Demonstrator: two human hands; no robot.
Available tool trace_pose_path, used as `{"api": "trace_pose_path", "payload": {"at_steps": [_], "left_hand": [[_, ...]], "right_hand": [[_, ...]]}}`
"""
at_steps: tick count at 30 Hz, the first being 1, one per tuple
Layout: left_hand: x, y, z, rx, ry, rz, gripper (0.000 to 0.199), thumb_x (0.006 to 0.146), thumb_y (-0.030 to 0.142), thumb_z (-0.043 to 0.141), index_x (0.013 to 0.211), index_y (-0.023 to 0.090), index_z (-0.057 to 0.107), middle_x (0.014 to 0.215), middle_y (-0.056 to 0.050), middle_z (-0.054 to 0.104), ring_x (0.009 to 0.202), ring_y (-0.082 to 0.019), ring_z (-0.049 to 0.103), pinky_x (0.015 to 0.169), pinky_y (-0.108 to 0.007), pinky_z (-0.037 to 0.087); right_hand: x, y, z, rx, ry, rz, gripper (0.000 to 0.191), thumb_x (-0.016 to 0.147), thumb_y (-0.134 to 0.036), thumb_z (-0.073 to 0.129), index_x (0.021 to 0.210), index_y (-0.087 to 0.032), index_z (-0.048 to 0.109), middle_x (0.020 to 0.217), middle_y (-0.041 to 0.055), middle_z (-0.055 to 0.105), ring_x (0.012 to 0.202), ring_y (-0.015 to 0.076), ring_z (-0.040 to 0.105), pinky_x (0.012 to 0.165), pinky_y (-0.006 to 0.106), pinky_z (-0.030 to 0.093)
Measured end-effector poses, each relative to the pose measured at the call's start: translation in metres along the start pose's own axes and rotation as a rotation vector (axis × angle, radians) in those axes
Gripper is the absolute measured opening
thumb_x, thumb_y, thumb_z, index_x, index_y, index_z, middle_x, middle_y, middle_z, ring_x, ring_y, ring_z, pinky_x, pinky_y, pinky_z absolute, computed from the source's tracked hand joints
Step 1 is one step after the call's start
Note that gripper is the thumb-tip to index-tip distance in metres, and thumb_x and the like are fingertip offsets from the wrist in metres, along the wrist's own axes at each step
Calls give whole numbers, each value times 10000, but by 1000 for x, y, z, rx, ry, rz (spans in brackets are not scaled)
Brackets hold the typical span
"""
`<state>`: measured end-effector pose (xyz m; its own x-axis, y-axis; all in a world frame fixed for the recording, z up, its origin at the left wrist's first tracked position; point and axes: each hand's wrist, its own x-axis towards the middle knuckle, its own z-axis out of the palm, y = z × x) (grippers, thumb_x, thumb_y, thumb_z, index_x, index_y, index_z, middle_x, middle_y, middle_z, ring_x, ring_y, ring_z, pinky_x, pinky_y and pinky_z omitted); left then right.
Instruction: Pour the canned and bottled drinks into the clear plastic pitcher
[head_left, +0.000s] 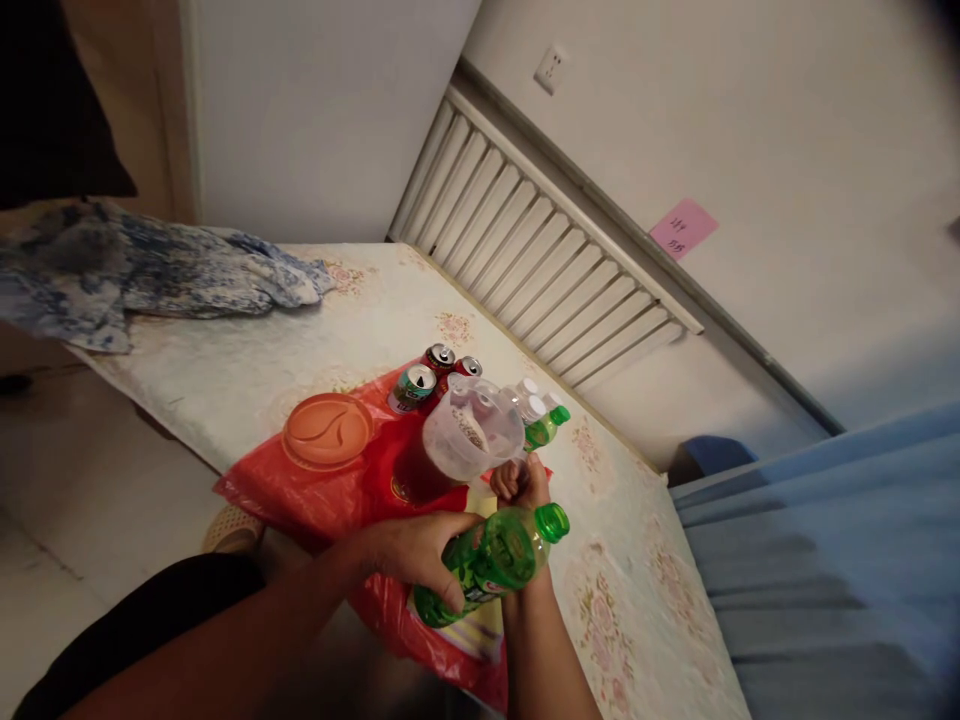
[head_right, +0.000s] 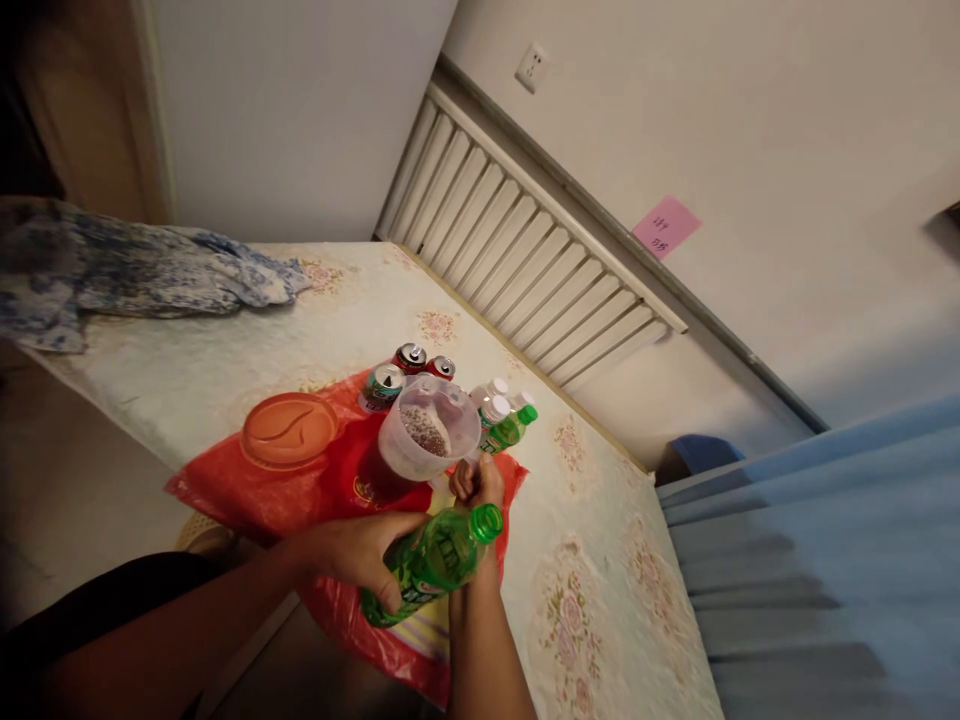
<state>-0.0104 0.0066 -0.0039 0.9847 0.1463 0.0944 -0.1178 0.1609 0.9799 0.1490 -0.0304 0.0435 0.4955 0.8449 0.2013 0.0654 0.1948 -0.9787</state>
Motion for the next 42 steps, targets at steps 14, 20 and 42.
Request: {"api": "trace_pose_path", "payload": {"at_steps": [14, 20, 42], "left_hand": [[-5, 14, -12, 17, -79, 55, 772, 517, 254, 883, 1240, 219, 616, 1218, -3, 690, 1144, -281, 616, 962, -347, 502], [0, 9, -19, -3, -40, 97, 828, 502, 296, 895, 1271, 217, 598, 1249, -25, 681, 1177, -303, 596, 976, -356, 494], [21, 1, -49, 131, 428, 203, 681, 608, 223, 719, 1263, 185, 541, 1189, -51, 693, 1091, -271, 632, 927, -359, 507]], "right_hand": [[2, -82, -19, 146, 282, -87, 436, 788, -426, 637, 566, -231, 316, 470, -116, 256, 387, 47, 160, 366, 212, 166], [-17, -136, -53, 197, 391, -150, 396, 785, -293, 679, 606, -217, 333, 512, -111, 293, 414, 44, 173, 364, 193, 160], [-49, -165, -129, -83, 333, 64, 491, 756, -440, 679, 518, -230, 305, 455, -109, 210, 384, 39, 151, 358, 213, 153]]}}
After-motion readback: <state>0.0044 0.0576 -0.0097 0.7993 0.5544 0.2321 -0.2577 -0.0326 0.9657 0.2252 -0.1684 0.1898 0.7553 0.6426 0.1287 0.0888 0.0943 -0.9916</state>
